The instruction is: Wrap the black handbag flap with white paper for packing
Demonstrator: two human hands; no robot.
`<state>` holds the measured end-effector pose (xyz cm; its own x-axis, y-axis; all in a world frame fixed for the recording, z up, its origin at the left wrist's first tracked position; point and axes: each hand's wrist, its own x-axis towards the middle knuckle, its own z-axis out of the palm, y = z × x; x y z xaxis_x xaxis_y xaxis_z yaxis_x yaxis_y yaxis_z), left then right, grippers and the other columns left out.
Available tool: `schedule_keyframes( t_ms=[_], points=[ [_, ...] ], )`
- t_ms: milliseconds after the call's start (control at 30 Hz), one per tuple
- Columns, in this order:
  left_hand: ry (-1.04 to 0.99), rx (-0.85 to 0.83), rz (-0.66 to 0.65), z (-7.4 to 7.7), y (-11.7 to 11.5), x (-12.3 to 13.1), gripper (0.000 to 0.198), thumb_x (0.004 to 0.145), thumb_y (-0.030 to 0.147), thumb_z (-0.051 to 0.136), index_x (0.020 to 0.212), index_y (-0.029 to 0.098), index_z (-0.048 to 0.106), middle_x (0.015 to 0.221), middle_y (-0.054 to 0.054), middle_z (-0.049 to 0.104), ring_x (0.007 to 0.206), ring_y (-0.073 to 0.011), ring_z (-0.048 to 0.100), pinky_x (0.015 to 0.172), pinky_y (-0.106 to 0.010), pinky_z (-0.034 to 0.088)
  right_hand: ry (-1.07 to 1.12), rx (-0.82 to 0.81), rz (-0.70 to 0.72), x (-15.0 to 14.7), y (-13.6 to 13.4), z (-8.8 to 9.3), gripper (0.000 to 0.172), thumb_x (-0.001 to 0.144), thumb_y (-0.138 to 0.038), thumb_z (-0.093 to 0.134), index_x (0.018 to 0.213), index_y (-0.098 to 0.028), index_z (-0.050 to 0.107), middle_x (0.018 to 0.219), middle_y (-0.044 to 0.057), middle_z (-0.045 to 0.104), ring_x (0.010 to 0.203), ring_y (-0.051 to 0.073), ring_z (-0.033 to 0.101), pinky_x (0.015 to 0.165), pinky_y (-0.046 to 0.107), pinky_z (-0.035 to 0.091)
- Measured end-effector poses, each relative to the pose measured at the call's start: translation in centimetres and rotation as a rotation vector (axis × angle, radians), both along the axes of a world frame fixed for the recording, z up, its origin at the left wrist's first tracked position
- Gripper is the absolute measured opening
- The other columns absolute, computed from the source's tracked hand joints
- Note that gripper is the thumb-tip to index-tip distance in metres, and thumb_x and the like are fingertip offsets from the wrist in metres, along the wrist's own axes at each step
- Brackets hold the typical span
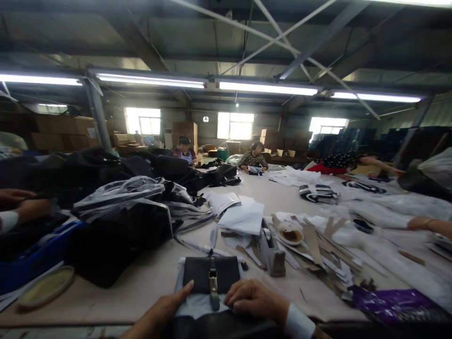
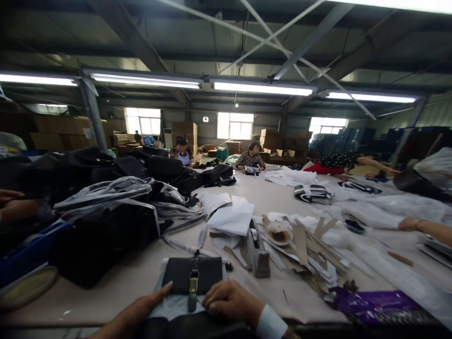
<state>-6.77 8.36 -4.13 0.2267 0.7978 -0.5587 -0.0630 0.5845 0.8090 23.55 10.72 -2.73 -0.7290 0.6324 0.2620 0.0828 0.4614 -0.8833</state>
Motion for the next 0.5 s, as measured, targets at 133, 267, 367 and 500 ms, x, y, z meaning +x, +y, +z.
schedule_keyframes(
  t_ms=[133, 267, 367, 500],
  points=[
    [-0.063, -0.223, 0.118, 3.0, -1.0, 1.6, 0.046, 0.083, 0.055, 0.073, 0.076, 0.010, 0.072, 0.069, -0.015, 0.073, 0.053, -0.0243, 0.068, 0.052, -0.030, 0.059, -0.014, -0.083, -0.050, 0.3, -0.6, 0.4, 0.060, 0.078, -0.074, 0.066, 0.082, -0.017, 0.083, 0.095, 0.014, 0.079, 0.092, 0.027, 0.073, 0.088, 0.038, 0.057],
    [-0.062, -0.306, 0.197, 3.2, -1.6, 1.8, 0.036, 0.078, 0.043, 0.079, 0.076, 0.009, 0.068, 0.063, -0.014, 0.070, 0.046, -0.0236, 0.064, 0.048, -0.031, 0.057, 0.007, -0.145, -0.236, 1.2, -1.4, 3.2, 0.057, 0.084, -0.070, 0.065, 0.093, -0.016, 0.081, 0.106, 0.015, 0.077, 0.102, 0.030, 0.071, 0.097, 0.047, 0.054],
    [-0.067, -0.289, 0.235, 2.7, -2.3, 1.6, 0.033, 0.074, 0.041, 0.082, 0.078, 0.012, 0.068, 0.064, -0.012, 0.071, 0.048, -0.0263, 0.065, 0.049, -0.035, 0.058, 0.081, -0.018, -0.395, 2.3, -4.1, 8.4, 0.046, 0.091, -0.060, 0.063, 0.109, -0.021, 0.078, 0.120, 0.015, 0.073, 0.119, 0.033, 0.064, 0.110, 0.052, 0.045],
    [-0.087, -0.227, 0.309, 2.7, -2.9, 2.0, 0.024, 0.078, 0.033, 0.077, 0.080, 0.010, 0.069, 0.068, -0.013, 0.072, 0.054, -0.0273, 0.069, 0.056, -0.035, 0.060, -0.019, 0.349, -0.280, 4.1, -10.8, 13.7, 0.038, 0.095, -0.058, 0.055, 0.122, -0.037, 0.073, 0.131, 0.012, 0.066, 0.127, 0.037, 0.058, 0.102, 0.051, 0.050]
  ],
)
